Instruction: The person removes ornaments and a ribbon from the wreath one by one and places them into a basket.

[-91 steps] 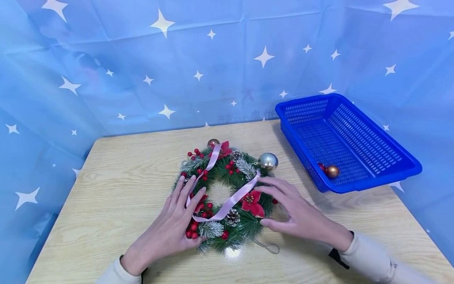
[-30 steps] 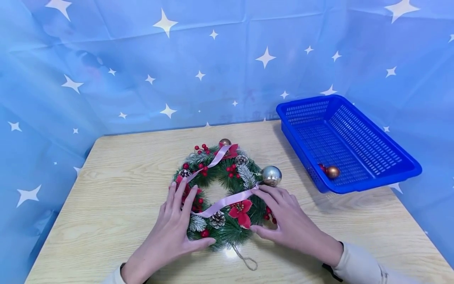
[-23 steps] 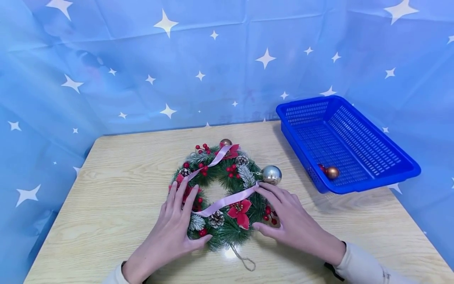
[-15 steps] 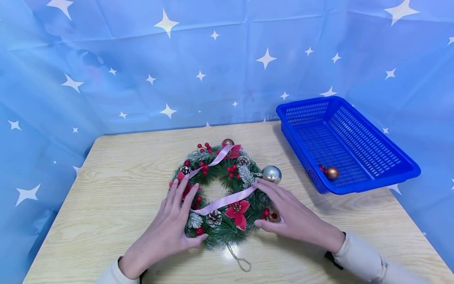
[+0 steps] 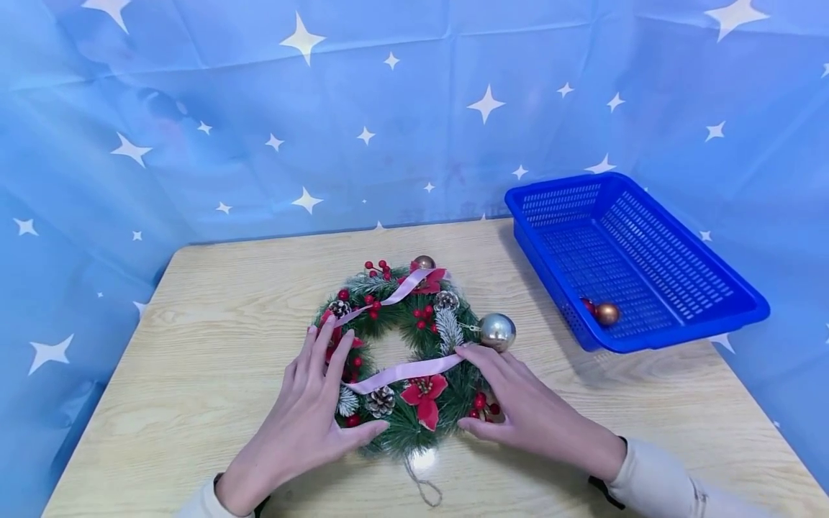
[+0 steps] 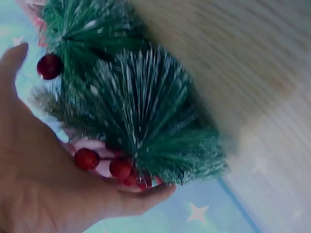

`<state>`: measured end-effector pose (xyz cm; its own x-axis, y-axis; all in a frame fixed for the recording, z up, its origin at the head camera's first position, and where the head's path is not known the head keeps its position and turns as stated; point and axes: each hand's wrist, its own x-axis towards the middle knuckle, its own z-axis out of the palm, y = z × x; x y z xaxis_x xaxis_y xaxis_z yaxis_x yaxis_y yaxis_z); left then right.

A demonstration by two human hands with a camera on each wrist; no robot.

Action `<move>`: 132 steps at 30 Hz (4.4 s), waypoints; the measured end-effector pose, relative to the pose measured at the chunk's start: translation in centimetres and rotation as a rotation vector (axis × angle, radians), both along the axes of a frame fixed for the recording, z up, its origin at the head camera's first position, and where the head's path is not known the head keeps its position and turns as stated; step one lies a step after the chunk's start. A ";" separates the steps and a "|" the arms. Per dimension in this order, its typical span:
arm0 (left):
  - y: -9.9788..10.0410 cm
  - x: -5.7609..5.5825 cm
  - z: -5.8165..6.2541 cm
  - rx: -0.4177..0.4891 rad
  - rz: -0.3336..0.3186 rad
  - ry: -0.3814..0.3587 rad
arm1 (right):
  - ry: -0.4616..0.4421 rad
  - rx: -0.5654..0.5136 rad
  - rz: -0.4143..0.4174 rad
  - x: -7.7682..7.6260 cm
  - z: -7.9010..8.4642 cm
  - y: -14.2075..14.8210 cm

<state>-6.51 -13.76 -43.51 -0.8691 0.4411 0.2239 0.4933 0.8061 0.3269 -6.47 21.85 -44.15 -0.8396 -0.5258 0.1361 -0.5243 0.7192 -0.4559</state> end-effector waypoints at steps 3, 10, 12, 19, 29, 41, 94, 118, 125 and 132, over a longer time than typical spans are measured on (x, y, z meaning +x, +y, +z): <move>0.2 -0.2 -0.2 -0.001 0.020 0.010 | 0.006 0.005 -0.005 0.4 0.0 -0.2; -0.1 -0.7 -0.4 -0.001 -0.004 0.014 | 0.043 0.030 -0.018 0.9 0.6 0.1; -0.3 -0.9 -0.3 -0.014 -0.017 0.011 | 0.082 0.041 -0.029 0.9 1.1 0.3; -0.7 -1.5 -0.1 -0.026 -0.049 0.010 | 0.278 -0.049 -0.060 -0.1 2.3 1.6; -0.6 -1.6 -0.1 -0.007 -0.038 0.026 | 0.387 -0.130 -0.066 -3.6 1.9 3.3; -0.4 -1.7 -0.2 -0.011 -0.021 0.033 | 0.233 -0.155 -0.099 -4.1 0.9 3.9; -0.1 -1.2 -0.5 0.047 0.068 -0.002 | -0.025 -0.002 -0.470 -9.5 5.6 21.1; 0.4 -1.4 -1.1 0.061 0.055 0.002 | -0.311 0.223 -0.356 -10.4 6.0 23.4; 0.5 -1.5 -1.1 0.067 0.051 0.001 | -0.213 0.122 -0.387 -9.4 6.2 23.0; 0.4 -1.6 -1.0 0.079 0.046 0.011 | -0.001 -0.041 -0.441 -7.6 5.9 20.9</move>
<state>-8.15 -13.34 -44.47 -0.8853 0.3813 0.2661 0.4602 0.7999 0.3852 -14.12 42.75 -38.29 -0.9826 -0.1111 0.1488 -0.1708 0.8553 -0.4893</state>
